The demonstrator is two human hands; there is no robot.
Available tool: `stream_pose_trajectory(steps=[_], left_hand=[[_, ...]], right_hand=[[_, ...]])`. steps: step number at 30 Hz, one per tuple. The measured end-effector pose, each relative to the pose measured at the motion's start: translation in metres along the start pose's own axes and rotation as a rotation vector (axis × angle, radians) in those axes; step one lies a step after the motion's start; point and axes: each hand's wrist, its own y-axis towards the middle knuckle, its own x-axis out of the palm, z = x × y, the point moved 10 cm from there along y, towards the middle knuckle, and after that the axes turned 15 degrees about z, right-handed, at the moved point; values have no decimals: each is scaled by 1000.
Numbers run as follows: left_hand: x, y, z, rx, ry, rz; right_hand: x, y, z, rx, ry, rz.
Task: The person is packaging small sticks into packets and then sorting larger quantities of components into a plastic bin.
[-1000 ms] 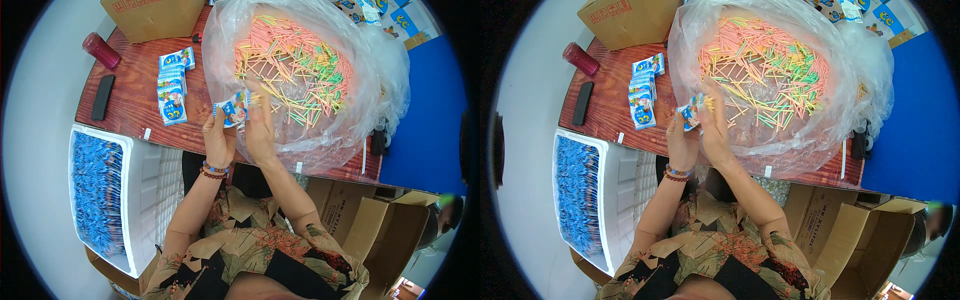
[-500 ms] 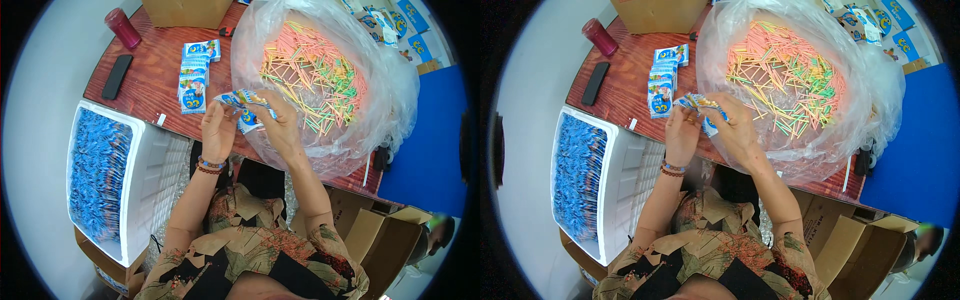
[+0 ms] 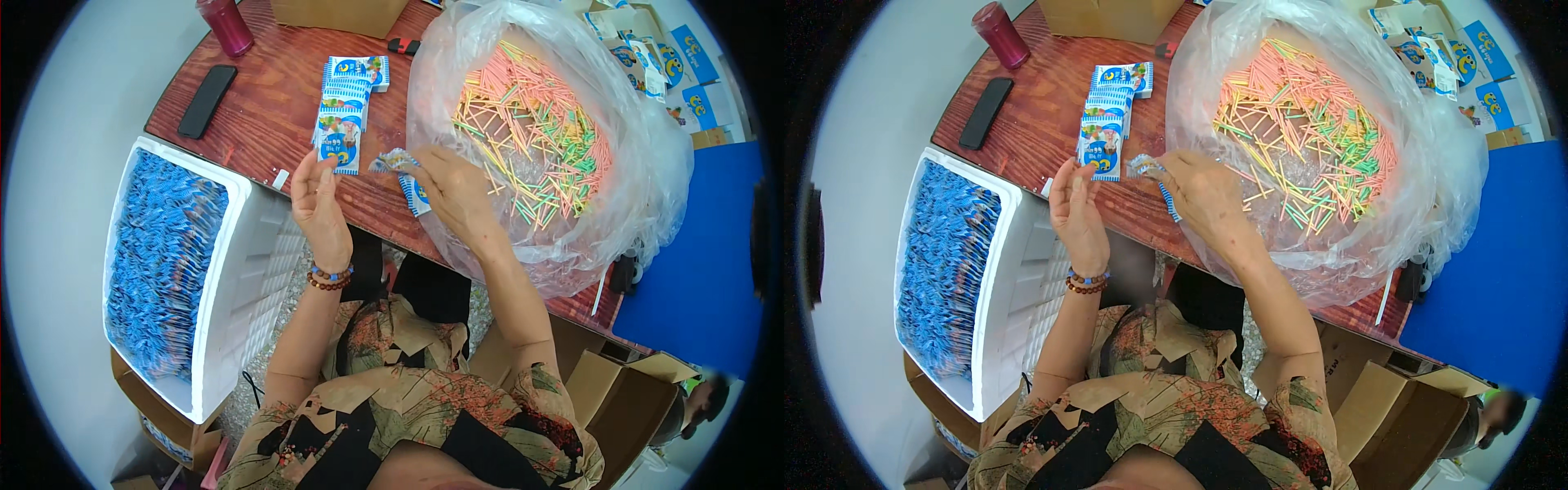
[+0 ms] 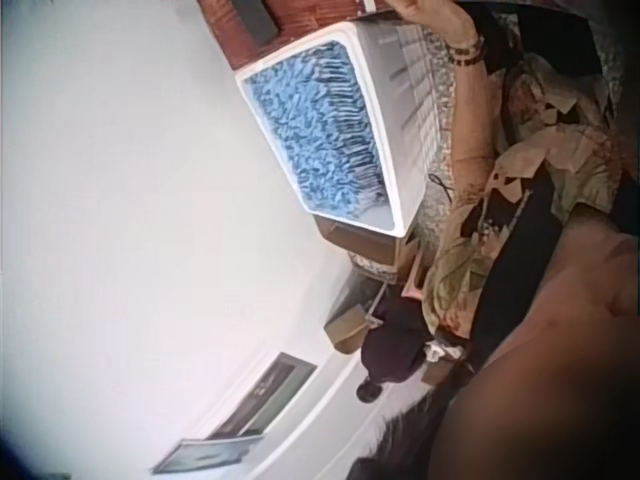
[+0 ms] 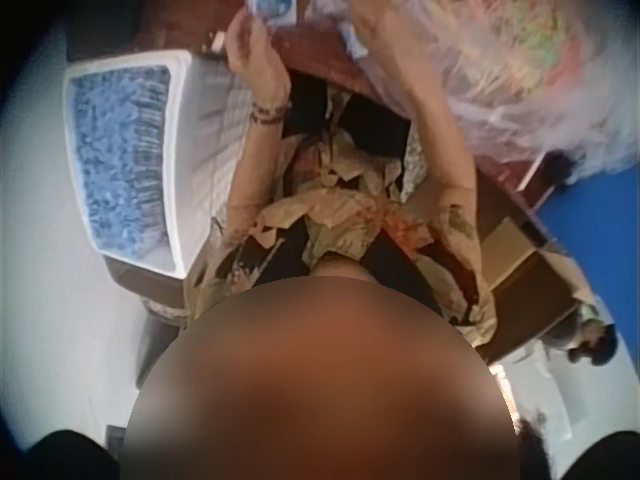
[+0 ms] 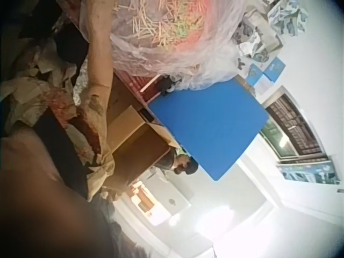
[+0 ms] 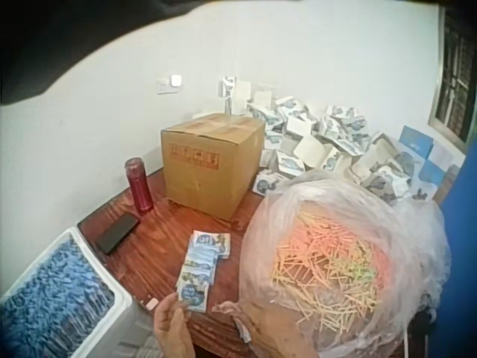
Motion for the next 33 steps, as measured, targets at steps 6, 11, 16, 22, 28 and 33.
stream_pose_trajectory(steps=[6, 11, 16, 22, 28, 33], left_hand=[[-29, 12, 13, 96, 64, 118], [-23, 14, 21, 341, 437, 56], [3, 6, 13, 620, 1087, -147], [18, -10, 30, 801, 1131, -111], [90, -42, -25, 725, 1226, -535], [93, -37, -57, 732, 1360, -588]], right_hand=[[17, 22, -7, 95, 157, -57], [106, 40, 11, 277, 512, -227], [97, 57, 17, 171, 152, -41], [21, 16, 57, 226, -14, -8], [-21, -21, 97, 274, -145, 22], [-26, -28, 96, 200, -183, 67]])
